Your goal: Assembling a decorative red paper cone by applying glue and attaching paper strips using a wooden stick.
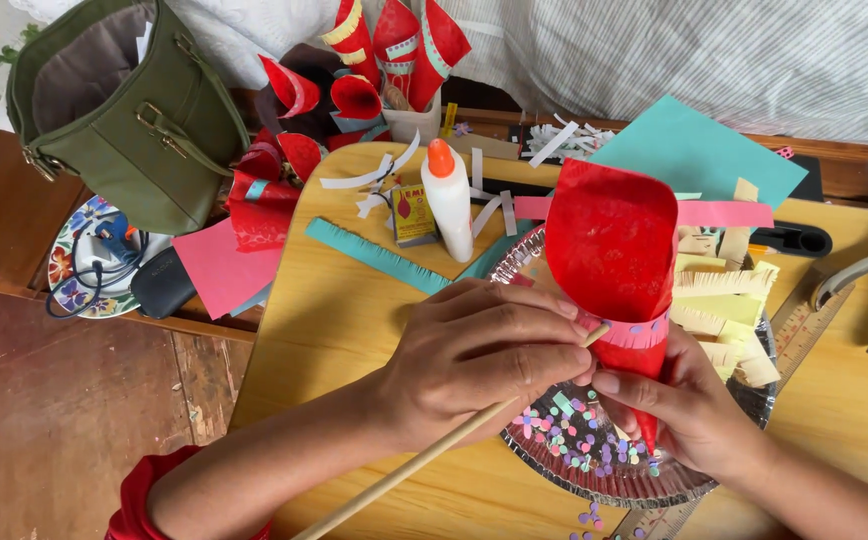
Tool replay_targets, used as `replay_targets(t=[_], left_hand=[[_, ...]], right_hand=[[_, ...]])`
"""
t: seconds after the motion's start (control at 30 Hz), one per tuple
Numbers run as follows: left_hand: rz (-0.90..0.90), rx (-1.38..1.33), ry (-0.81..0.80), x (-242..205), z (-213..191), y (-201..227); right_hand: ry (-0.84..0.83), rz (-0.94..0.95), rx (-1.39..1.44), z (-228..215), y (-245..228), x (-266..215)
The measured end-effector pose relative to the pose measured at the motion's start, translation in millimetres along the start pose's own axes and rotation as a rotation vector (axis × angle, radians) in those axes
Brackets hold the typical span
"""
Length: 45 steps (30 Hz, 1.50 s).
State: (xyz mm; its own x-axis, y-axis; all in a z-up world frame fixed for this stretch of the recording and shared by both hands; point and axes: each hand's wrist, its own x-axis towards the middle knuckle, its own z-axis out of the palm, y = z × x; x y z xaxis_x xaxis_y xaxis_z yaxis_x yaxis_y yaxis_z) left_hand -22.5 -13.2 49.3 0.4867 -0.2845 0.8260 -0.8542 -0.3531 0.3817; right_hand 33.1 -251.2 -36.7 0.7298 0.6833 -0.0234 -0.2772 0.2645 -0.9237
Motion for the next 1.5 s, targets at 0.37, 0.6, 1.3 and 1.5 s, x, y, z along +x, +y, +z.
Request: replay_targets(t=[0.37, 0.6, 1.3, 1.5], left_hand=[[-0.011, 0.048, -0.018, -0.9, -0.4, 1.1], [-0.003, 0.066, -0.016, -0.6, 0.3, 1.0], [-0.027, 0.075, 0.039, -3.1, 5.0, 0.4], [-0.074, 0.028, 0.036, -0.9, 1.9, 5.2]], right_hand=[[-0.019, -0.027, -0.034, 3.9, -3.7, 1.5], [-0.009, -0.018, -0.062, 1.1, -1.3, 0.8], [0.012, 0.081, 0.059, -0.9, -4.2, 0.5], [0.113, 0.053, 0.097, -18.2, 0.5, -3.3]])
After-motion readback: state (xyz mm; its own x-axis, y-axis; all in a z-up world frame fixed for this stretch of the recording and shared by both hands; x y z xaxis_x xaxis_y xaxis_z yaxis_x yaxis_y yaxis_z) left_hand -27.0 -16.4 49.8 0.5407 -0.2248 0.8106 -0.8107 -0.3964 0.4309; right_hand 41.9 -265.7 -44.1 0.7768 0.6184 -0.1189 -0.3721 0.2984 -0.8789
